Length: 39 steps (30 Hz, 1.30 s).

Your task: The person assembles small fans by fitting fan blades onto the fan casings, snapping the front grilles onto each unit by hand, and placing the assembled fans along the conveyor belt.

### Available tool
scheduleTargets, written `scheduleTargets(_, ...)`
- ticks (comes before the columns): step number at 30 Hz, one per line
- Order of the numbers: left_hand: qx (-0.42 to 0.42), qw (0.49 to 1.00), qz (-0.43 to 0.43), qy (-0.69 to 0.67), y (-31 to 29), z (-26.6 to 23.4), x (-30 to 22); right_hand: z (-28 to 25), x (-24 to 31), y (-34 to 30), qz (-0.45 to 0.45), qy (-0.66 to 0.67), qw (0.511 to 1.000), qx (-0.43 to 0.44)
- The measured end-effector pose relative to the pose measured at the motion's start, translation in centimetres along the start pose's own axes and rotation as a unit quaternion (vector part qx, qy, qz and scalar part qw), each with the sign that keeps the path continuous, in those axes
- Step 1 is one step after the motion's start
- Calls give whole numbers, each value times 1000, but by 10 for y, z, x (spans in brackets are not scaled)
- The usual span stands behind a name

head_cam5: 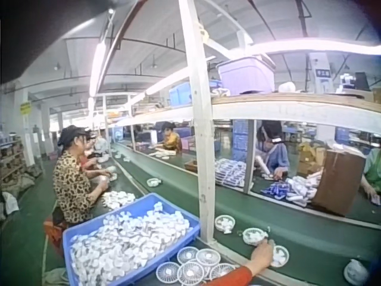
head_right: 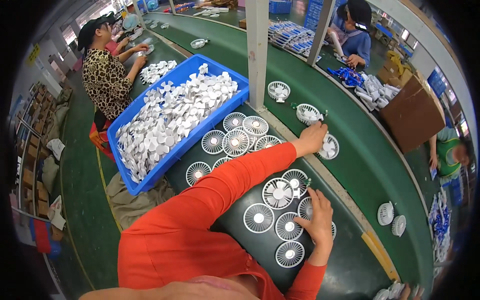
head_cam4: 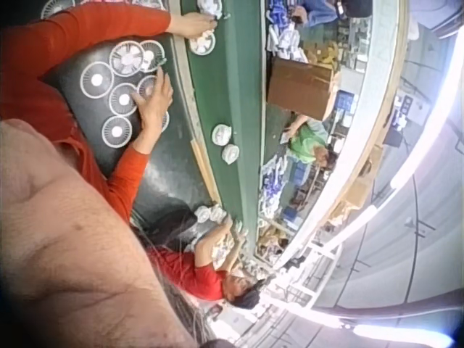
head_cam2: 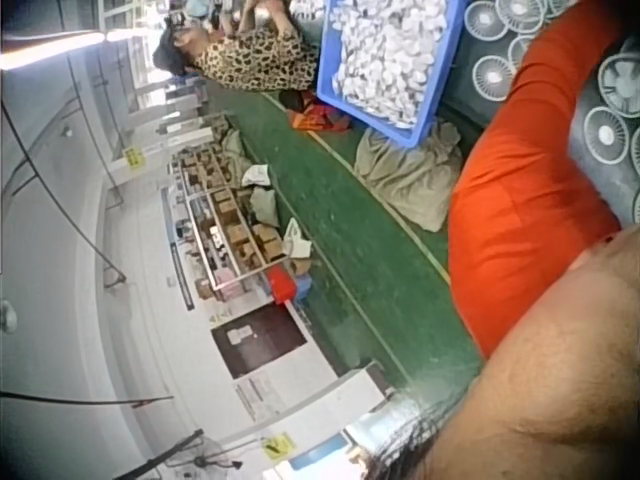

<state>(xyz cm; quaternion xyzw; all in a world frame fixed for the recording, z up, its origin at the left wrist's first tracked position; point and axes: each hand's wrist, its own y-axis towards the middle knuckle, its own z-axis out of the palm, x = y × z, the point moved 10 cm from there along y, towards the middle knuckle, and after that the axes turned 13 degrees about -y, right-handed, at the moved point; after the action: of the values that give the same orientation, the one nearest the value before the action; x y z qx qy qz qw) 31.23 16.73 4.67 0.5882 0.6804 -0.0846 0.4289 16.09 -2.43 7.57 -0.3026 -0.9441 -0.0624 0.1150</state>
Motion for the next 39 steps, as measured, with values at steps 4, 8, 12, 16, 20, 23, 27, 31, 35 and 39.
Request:
scheduleTargets(4,57,997,-51,-2,0,8,8,-3,-14,-2,-12,41,999,-15)
scheduleTargets(8,8,986,-91,-137,-10,-17,18,3,-59,7,100,446,887,-66)
scheduleTargets(12,12,915,-132,-381,-29,-8,11,-20,-84,20,42,659,723,-204)
scheduleTargets(16,10,857,-111,-504,-59,7,-26,-36,-96,23,46,711,643,-281)
scheduleTargets(20,-59,847,-131,-512,-86,-3,-33,-48,-92,15,90,675,653,-331)
scheduleTargets(23,-83,819,-160,-544,-95,4,-28,-45,-97,8,117,640,669,-359)
scheduleTargets(27,-22,698,-180,-693,-103,14,-51,-38,-115,3,140,598,687,-388)
scheduleTargets(31,74,597,-224,-767,-114,29,-77,-51,-91,6,149,335,829,-421)
scheduleTargets(35,144,431,-302,-838,-122,39,-91,-66,-49,8,80,63,898,-429)
scheduleTargets(39,141,427,-288,-845,-121,37,-86,-48,-30,25,20,41,943,-328)
